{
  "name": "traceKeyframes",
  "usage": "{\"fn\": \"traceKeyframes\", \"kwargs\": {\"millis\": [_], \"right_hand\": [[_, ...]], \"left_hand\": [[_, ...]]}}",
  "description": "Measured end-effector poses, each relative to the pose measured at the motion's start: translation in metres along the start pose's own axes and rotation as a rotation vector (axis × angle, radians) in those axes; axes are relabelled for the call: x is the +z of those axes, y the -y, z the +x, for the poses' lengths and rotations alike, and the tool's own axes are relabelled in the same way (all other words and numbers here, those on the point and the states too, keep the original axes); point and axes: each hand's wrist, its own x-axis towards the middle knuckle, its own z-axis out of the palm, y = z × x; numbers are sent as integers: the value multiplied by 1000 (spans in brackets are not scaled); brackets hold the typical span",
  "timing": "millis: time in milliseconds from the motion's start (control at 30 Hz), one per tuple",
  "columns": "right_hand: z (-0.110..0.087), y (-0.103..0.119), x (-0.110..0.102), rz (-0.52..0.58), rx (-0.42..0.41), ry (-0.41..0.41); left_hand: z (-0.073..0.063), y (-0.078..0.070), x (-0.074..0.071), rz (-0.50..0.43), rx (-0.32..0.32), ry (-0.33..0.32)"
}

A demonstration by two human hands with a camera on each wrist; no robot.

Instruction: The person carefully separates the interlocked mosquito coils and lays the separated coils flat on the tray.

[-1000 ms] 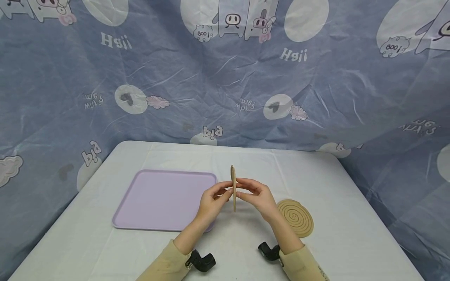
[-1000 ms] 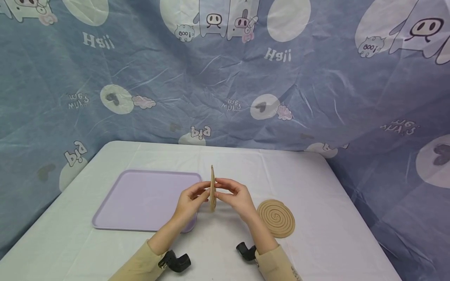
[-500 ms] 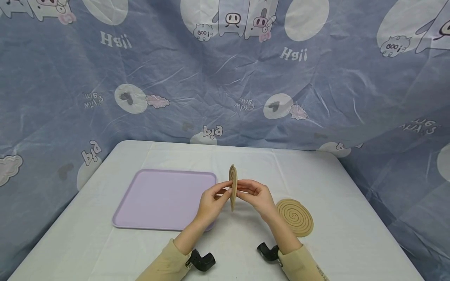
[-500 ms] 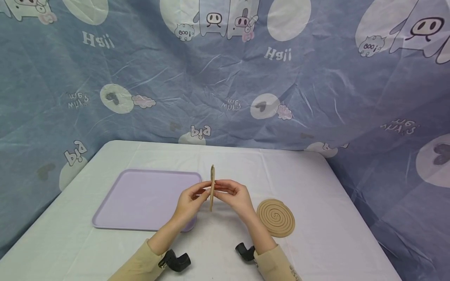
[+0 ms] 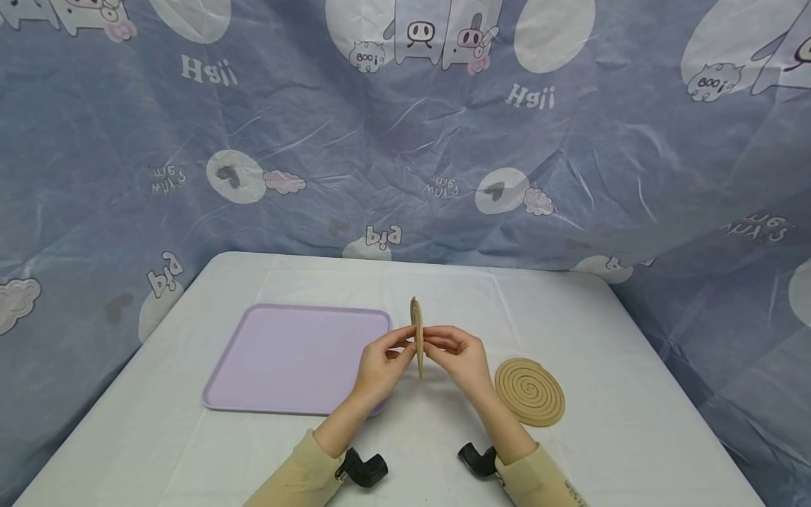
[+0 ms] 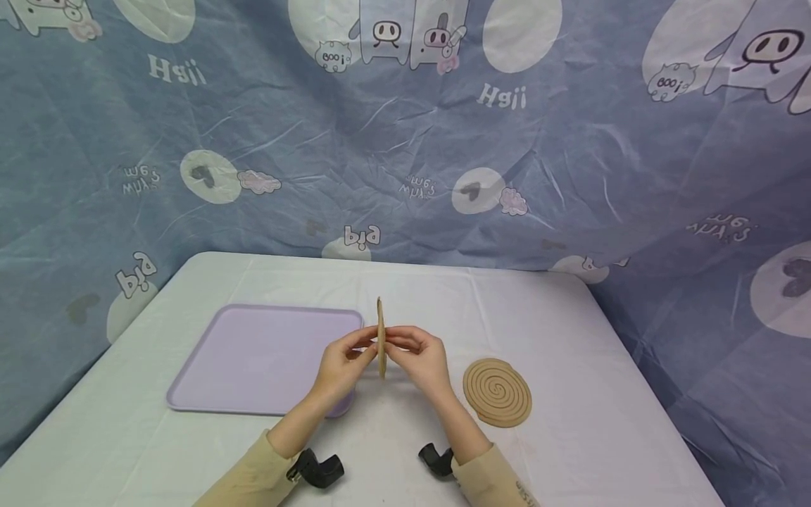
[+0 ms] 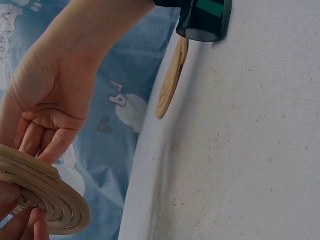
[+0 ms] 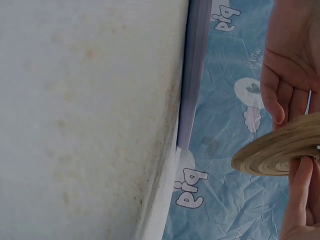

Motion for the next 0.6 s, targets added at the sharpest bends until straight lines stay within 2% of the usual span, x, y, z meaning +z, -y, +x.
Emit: {"fn": "traceKeyframes", "kwargs": {"millis": [167, 433, 600], "right_hand": [[-6, 17, 6, -62, -17, -41], [-8, 16, 8, -7, -11, -64], [-8, 15, 10, 7, -9, -77]], "left_hand": [[-1, -2, 0, 28, 48, -5], [0, 1, 1, 5, 31, 2], [1, 4, 0, -7, 56, -12]]}}
